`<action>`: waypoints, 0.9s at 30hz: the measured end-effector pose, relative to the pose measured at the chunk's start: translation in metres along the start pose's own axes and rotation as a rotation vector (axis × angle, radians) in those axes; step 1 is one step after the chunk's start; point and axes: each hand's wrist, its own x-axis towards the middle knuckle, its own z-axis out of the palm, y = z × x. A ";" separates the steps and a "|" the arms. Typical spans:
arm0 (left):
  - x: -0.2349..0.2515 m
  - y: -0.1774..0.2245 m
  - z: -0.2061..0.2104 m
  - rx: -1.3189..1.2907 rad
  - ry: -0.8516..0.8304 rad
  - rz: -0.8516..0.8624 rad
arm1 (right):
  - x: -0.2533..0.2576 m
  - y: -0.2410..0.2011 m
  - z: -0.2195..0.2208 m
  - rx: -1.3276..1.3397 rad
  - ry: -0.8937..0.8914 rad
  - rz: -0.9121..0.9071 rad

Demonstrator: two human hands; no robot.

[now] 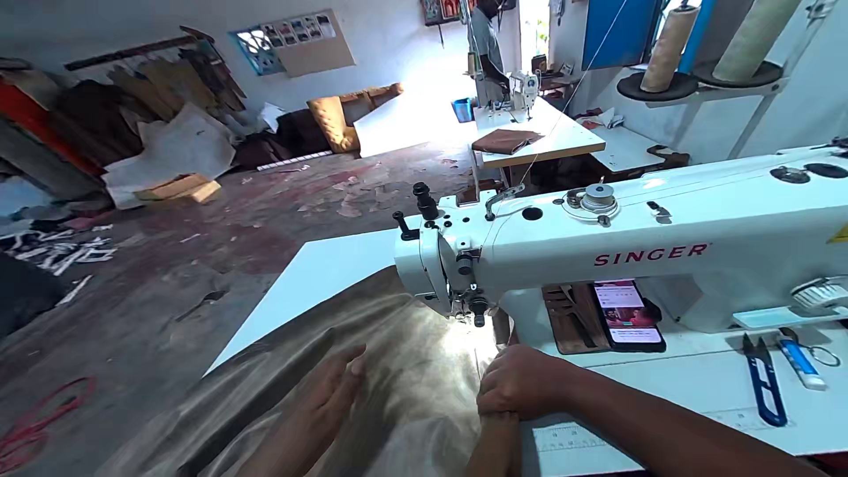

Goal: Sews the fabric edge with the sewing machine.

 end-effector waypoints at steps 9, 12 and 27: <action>0.039 -0.059 0.073 0.353 0.089 -0.327 | 0.000 -0.003 0.011 -0.019 0.143 -0.031; 0.050 -0.071 0.058 0.363 -0.020 -0.247 | 0.001 -0.003 0.014 -0.003 0.077 -0.029; 0.050 -0.015 0.051 0.245 0.032 0.088 | -0.005 0.000 0.001 0.069 -0.096 -0.040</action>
